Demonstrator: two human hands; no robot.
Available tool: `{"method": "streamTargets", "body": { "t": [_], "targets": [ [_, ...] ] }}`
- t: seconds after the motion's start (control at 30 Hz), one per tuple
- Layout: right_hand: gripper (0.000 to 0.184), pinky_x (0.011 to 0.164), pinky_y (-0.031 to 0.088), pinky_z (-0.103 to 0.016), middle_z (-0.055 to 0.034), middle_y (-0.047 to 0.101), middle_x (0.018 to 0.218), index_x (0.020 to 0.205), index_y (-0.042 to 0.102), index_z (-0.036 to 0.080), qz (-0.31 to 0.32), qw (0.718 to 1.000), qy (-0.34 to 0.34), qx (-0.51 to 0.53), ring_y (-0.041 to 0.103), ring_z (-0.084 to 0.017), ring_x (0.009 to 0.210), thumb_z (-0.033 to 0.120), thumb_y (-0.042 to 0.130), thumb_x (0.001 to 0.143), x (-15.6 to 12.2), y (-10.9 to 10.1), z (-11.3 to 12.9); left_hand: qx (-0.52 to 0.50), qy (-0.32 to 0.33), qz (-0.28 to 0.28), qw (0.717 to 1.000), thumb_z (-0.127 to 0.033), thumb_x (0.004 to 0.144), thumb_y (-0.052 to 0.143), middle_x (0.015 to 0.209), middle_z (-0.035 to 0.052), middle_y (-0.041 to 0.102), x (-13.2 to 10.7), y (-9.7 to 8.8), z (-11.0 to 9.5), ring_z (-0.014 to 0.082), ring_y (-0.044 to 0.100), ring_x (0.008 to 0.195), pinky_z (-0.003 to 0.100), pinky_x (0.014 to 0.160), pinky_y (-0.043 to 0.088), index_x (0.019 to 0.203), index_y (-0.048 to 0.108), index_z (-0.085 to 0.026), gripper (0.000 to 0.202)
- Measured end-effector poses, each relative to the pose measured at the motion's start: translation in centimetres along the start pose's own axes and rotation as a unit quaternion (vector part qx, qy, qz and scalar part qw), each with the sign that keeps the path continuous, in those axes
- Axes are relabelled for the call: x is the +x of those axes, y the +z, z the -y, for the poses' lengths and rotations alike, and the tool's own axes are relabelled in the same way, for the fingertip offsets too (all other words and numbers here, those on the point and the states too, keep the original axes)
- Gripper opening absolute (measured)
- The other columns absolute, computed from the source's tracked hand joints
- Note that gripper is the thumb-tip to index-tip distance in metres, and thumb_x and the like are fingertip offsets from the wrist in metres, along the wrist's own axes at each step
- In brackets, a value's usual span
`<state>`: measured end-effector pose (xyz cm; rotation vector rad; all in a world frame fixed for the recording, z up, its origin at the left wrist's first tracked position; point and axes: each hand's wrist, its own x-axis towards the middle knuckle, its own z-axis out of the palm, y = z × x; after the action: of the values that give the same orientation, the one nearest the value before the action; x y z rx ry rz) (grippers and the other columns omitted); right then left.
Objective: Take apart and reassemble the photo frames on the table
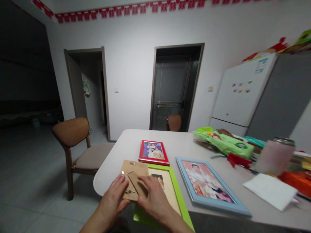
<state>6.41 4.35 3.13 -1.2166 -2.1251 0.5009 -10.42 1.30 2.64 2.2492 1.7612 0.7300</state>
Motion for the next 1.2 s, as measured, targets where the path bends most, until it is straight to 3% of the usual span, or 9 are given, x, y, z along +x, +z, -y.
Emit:
{"method": "streamTargets", "body": {
  "t": [0.13,0.27,0.47,0.63,0.8,1.0,1.1,1.2],
  "targets": [
    [0.047,0.094,0.029,-0.034,-0.0073,0.052,0.109,0.105,0.053,0.021,-0.001,0.998,0.057,-0.012,0.043,-0.021,0.105,0.020,0.047,0.058,-3.0,-3.3,-3.4,-0.047,0.042,0.065,0.996,-0.012,0.063,0.057,0.129,0.0140,0.035,0.9,2.1,-4.0,0.0239,0.024,0.121,0.037,0.100,0.023,0.114,0.043,-0.011,0.054],
    [0.046,0.094,0.029,-0.034,-0.0084,0.053,0.108,0.103,0.055,0.019,0.009,0.996,0.086,-0.025,0.045,-0.021,0.104,0.020,0.046,0.057,-4.4,-4.5,-6.0,-0.063,0.059,0.099,0.991,-0.020,0.065,0.058,0.127,0.0115,0.038,1.4,3.8,-5.6,0.0215,0.027,0.120,0.031,0.101,0.020,0.111,0.046,-0.012,0.048],
    [0.045,0.090,0.031,-0.034,-0.0087,0.054,0.106,0.098,0.058,0.020,0.004,0.995,0.051,-0.080,0.046,-0.022,0.101,0.018,0.045,0.055,-4.7,-3.5,-6.8,-0.015,0.049,0.135,0.990,-0.030,0.069,0.054,0.123,0.0094,0.044,1.1,4.2,-5.5,0.0246,0.032,0.117,0.042,0.098,0.020,0.101,0.053,-0.017,0.035],
    [0.040,0.086,0.033,-0.034,-0.0083,0.055,0.104,0.096,0.060,0.021,0.010,0.992,0.022,-0.127,0.046,-0.022,0.098,0.019,0.047,0.059,-4.9,-3.2,-6.7,-0.015,0.050,0.143,0.988,-0.036,0.071,0.050,0.128,0.0112,0.037,0.5,3.5,-5.5,0.0240,0.026,0.121,0.047,0.099,0.013,0.110,0.047,-0.017,0.043],
    [0.033,0.084,0.034,-0.031,-0.0100,0.055,0.101,0.096,0.061,0.018,-0.017,0.988,0.044,-0.147,0.047,-0.021,0.095,0.028,0.038,0.074,-3.8,-4.2,-7.6,-0.030,0.079,0.151,0.985,-0.044,0.062,0.060,0.134,0.0113,0.026,-0.2,3.7,-4.3,0.0251,0.019,0.123,0.045,0.100,0.013,0.120,0.038,-0.016,0.068],
    [0.031,0.079,0.034,-0.029,-0.0082,0.054,0.089,0.088,0.063,0.019,-0.019,0.971,0.065,-0.228,0.048,-0.019,0.086,0.023,0.037,0.074,-1.5,-4.6,-9.7,-0.024,0.087,0.122,0.988,-0.038,0.060,0.065,0.128,0.0131,0.037,-0.2,4.1,-4.0,0.0251,0.028,0.119,0.040,0.100,0.019,0.112,0.046,-0.012,0.061],
    [0.030,0.076,0.035,-0.027,-0.0078,0.052,0.085,0.074,0.064,0.017,0.008,0.973,0.047,-0.224,0.049,-0.017,0.082,0.023,0.035,0.075,-1.2,-4.5,-9.8,-0.025,0.068,0.121,0.990,-0.038,0.061,0.065,0.127,0.0141,0.037,-0.2,3.9,-4.5,0.0255,0.030,0.118,0.038,0.100,0.022,0.114,0.043,-0.010,0.063],
    [0.031,0.075,0.035,-0.026,-0.0079,0.051,0.087,0.071,0.063,0.016,0.031,0.977,0.035,-0.207,0.050,-0.016,0.081,0.023,0.033,0.076,-1.4,-4.5,-9.6,-0.024,0.051,0.127,0.990,-0.037,0.061,0.064,0.128,0.0152,0.035,-0.3,3.7,-4.8,0.0259,0.029,0.119,0.037,0.100,0.022,0.118,0.039,-0.008,0.069]
  ]
}}
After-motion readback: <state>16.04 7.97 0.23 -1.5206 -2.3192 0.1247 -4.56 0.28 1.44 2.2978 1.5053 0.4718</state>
